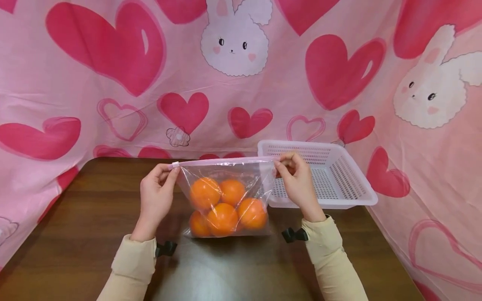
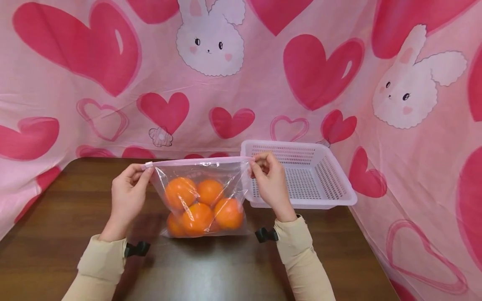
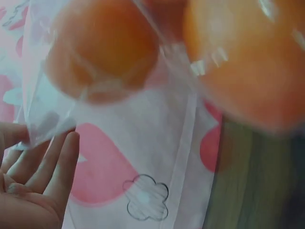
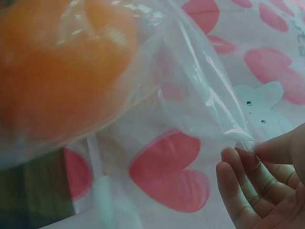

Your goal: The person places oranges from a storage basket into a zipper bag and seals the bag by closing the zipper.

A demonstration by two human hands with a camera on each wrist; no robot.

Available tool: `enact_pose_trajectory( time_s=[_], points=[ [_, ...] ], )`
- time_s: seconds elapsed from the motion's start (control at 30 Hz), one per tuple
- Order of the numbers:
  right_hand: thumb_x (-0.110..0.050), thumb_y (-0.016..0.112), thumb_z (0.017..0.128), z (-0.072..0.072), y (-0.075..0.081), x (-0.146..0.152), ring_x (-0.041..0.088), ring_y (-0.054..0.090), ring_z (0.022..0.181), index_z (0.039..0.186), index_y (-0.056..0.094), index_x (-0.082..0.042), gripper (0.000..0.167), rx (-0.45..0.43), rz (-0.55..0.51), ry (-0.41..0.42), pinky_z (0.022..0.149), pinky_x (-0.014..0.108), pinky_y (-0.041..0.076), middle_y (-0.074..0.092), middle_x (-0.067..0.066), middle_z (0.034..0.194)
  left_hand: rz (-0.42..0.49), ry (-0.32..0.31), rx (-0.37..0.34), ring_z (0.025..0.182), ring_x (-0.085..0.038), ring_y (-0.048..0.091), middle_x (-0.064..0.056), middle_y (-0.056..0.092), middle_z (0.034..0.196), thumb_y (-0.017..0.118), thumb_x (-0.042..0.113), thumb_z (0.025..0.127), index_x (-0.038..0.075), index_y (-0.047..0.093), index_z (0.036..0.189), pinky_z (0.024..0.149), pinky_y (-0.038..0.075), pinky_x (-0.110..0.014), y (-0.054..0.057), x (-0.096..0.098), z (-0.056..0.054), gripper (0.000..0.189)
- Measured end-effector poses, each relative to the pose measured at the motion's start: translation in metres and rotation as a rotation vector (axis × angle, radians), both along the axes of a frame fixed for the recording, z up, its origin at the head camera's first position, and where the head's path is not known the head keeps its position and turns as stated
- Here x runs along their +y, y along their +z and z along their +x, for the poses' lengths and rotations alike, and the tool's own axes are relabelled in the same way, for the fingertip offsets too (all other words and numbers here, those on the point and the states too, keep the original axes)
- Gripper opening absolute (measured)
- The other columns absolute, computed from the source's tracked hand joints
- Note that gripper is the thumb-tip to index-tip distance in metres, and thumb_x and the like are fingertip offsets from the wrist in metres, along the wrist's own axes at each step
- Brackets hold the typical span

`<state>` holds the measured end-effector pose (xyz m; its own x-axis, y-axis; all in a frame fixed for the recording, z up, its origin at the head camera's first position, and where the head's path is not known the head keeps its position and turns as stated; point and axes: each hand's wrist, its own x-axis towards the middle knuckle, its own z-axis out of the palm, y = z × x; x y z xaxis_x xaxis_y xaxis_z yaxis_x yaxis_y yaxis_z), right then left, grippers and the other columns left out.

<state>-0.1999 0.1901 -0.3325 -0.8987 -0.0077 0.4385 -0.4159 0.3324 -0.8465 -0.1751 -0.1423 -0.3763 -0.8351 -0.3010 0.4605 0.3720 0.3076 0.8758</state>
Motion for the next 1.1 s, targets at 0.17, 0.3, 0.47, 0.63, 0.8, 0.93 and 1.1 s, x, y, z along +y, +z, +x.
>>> enact_pose_trajectory(
  time_s=[0.17, 0.3, 0.47, 0.63, 0.8, 0.93, 1.1],
  points=[
    [-0.003, 0.065, 0.099, -0.006, -0.013, 0.003, 0.028, 0.065, 0.070, 0.107, 0.060, 0.003, 0.011, -0.017, 0.020, 0.006, 0.070, 0.029, 0.058, 0.068, 0.018, 0.086, 0.120, -0.034, 0.037, 0.056, -0.013, 0.043, -0.005, 0.063, 0.072, 0.061, 0.009, 0.103, -0.006, 0.065, 0.106, 0.049, 0.029, -0.023, 0.004, 0.005, -0.004, 0.015],
    [-0.004, 0.065, 0.099, -0.010, -0.017, 0.003, 0.032, 0.064, 0.071, 0.106, 0.061, 0.005, 0.012, -0.018, 0.038, -0.003, 0.070, 0.031, 0.059, 0.067, 0.019, 0.083, 0.158, -0.044, 0.038, 0.063, -0.015, 0.047, -0.004, 0.059, 0.076, 0.055, 0.014, 0.106, -0.007, 0.063, 0.105, 0.057, 0.039, -0.020, 0.009, 0.010, -0.003, 0.022],
    [-0.006, 0.066, 0.099, -0.008, -0.011, 0.001, 0.030, 0.065, 0.092, 0.118, 0.062, 0.000, 0.020, 0.041, 0.119, -0.065, 0.084, 0.036, 0.054, 0.070, 0.015, 0.102, 0.132, -0.021, 0.035, 0.066, -0.016, 0.050, -0.008, 0.059, 0.079, 0.054, 0.018, 0.107, -0.004, 0.066, 0.108, 0.060, 0.044, -0.021, 0.016, 0.017, 0.000, 0.026],
    [-0.002, 0.067, 0.096, 0.010, 0.013, -0.016, 0.026, 0.060, 0.117, 0.131, 0.062, -0.005, 0.036, 0.257, 0.178, -0.077, 0.101, 0.043, 0.046, 0.066, 0.008, 0.126, 0.105, -0.011, 0.055, 0.056, -0.016, 0.044, -0.013, 0.055, 0.069, 0.058, 0.016, 0.105, -0.002, 0.070, 0.110, 0.050, 0.038, -0.021, 0.022, 0.025, 0.001, 0.022],
    [-0.008, 0.072, 0.094, 0.028, 0.034, -0.047, 0.020, 0.060, 0.118, 0.132, 0.064, -0.006, 0.039, 0.415, 0.249, 0.066, 0.102, 0.040, 0.045, 0.066, 0.004, 0.128, 0.093, -0.005, 0.095, 0.056, -0.015, 0.043, -0.016, 0.060, 0.072, 0.062, 0.015, 0.103, -0.001, 0.072, 0.107, 0.050, 0.035, -0.020, 0.028, 0.033, 0.002, 0.019],
    [-0.009, 0.076, 0.091, 0.033, 0.040, -0.068, 0.019, 0.060, 0.120, 0.130, 0.065, -0.005, 0.040, 0.463, 0.285, 0.198, 0.103, 0.036, 0.045, 0.065, 0.004, 0.127, 0.128, -0.033, 0.124, 0.064, -0.013, 0.056, -0.015, 0.069, 0.083, 0.065, 0.014, 0.101, -0.002, 0.070, 0.105, 0.057, 0.043, -0.018, 0.032, 0.038, 0.004, 0.017],
    [-0.008, 0.080, 0.088, 0.034, 0.040, -0.083, 0.019, 0.058, 0.121, 0.128, 0.065, -0.002, 0.044, 0.468, 0.324, 0.253, 0.106, 0.034, 0.043, 0.065, 0.006, 0.127, 0.138, -0.068, 0.153, 0.079, -0.016, 0.068, -0.011, 0.073, 0.096, 0.069, 0.013, 0.099, -0.002, 0.071, 0.104, 0.076, 0.056, -0.022, 0.036, 0.042, 0.006, 0.016]
  ],
)
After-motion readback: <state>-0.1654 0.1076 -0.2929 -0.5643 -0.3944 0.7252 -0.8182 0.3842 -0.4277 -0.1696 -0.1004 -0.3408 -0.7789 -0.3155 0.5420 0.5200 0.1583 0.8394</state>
